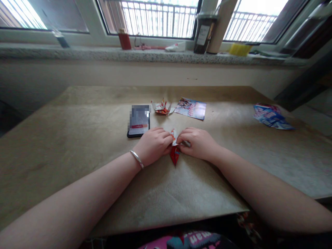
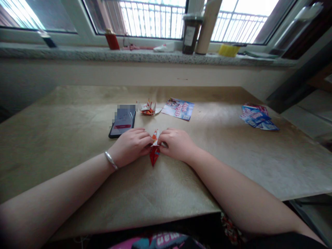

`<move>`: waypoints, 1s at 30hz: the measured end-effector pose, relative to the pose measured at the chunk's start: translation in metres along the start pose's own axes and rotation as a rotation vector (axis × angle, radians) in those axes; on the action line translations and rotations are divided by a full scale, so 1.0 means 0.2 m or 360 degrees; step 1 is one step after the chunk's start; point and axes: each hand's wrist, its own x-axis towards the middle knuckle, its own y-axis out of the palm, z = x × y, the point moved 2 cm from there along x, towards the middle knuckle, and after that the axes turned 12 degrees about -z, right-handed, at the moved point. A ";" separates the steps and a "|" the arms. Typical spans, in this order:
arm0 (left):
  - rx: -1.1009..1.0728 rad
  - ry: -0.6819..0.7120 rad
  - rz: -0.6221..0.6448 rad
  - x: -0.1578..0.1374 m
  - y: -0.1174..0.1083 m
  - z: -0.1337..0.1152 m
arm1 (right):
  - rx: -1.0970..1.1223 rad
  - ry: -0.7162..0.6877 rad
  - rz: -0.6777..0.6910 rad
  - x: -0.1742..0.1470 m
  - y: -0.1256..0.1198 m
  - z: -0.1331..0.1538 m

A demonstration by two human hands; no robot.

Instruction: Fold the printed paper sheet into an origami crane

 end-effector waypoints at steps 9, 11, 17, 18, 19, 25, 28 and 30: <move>-0.0215 -0.0241 0.0002 0.00 0.03 0.03 | 0.0146 0.0116 -0.0100 0.02 0.04 -0.02; -0.0317 -0.0311 0.0002 0.00 0.04 0.03 | 0.0204 0.0153 -0.0086 0.02 0.06 -0.03; -0.0539 -0.0449 -0.0071 -0.01 0.03 0.03 | 0.0246 0.0173 -0.0091 0.02 0.06 -0.04; -0.0558 -0.0463 -0.0072 -0.02 0.04 0.04 | 0.0251 0.0181 -0.0090 0.02 0.05 -0.04; -0.0574 -0.0478 -0.0072 -0.02 0.04 0.04 | 0.0259 0.0192 -0.0088 0.02 0.05 -0.04; -0.0607 -0.0582 -0.0057 -0.01 0.07 0.06 | 0.0272 0.0275 -0.0088 0.03 0.06 -0.05; -0.0602 -0.0615 -0.0084 -0.01 0.08 0.07 | 0.0250 0.0311 -0.0109 0.03 0.07 -0.06; -0.0610 -0.0624 -0.0124 -0.01 0.09 0.07 | 0.0239 0.0313 -0.0149 0.03 0.08 -0.06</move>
